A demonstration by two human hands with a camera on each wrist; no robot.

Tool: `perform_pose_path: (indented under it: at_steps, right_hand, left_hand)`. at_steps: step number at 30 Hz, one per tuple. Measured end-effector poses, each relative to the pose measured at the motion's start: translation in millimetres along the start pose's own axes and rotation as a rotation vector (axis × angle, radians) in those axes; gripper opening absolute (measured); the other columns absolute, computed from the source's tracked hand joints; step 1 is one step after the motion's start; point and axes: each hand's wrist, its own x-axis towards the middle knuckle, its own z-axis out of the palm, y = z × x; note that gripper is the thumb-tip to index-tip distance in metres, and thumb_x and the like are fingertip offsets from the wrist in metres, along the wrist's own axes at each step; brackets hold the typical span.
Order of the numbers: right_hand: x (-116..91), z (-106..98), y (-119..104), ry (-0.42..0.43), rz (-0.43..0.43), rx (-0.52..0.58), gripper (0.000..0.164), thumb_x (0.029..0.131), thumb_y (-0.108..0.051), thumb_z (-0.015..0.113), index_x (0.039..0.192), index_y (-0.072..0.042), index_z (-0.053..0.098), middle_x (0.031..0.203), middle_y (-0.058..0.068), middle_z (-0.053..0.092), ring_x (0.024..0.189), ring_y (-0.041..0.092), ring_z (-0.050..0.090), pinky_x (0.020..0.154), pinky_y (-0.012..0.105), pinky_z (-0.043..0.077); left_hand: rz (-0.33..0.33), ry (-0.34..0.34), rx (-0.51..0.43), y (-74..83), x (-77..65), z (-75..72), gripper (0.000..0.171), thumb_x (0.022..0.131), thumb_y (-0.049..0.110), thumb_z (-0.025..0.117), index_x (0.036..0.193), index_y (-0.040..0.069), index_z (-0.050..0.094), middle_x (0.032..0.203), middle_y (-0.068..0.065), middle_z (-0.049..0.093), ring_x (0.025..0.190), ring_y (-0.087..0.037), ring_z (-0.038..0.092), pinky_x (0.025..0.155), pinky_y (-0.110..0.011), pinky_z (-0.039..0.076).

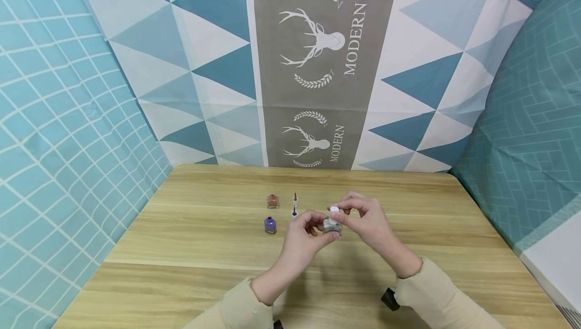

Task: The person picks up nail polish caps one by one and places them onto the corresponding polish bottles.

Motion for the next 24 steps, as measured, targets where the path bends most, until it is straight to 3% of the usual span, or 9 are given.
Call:
perform_pose_path:
  at_steps: [6,13,19,24]
  right_hand:
    - [-0.3,-0.4,15.6,0.001,0.034,-0.014,0.012,0.081,-0.003,0.071,0.092,-0.006,0.074,0.081,-0.002,0.064,0.074,0.011,0.053,0.066,0.023,0.044]
    - [4.3,-6.1,21.0,-0.091,0.075,-0.022,0.013,0.085,-0.013,0.069,0.098,-0.011,0.072,0.09,-0.001,0.064,0.077,0.011,0.055,0.067,0.025,0.047]
    - [11.3,-17.4,20.2,-0.104,0.132,0.002,0.019,0.086,-0.014,0.069,0.102,-0.005,0.071,0.093,0.002,0.062,0.078,0.015,0.056,0.069,0.025,0.048]
    - [17.5,-30.1,20.5,-0.083,0.181,-0.02,0.021,0.087,-0.017,0.069,0.104,-0.006,0.07,0.098,0.002,0.062,0.081,0.016,0.057,0.071,0.025,0.049]
  left_hand:
    - [-0.002,0.001,0.009,-1.9,1.2,0.0,0.029,0.072,0.019,0.082,0.096,0.012,0.066,0.086,0.002,0.061,0.08,-0.014,0.055,0.068,-0.02,0.046]
    - [-0.004,-0.028,0.063,-2.6,3.1,-4.8,0.038,0.074,0.025,0.081,0.107,0.016,0.065,0.091,0.004,0.062,0.084,-0.014,0.054,0.072,-0.024,0.042]
    - [0.049,-0.091,0.088,-0.4,5.2,-17.7,0.053,0.076,0.026,0.079,0.124,0.021,0.059,0.107,0.001,0.063,0.091,-0.017,0.055,0.075,-0.028,0.04]
    - [0.131,-0.112,0.172,3.4,6.5,-34.5,0.061,0.075,0.027,0.08,0.129,0.029,0.052,0.114,0.005,0.061,0.098,-0.014,0.055,0.08,-0.03,0.04]
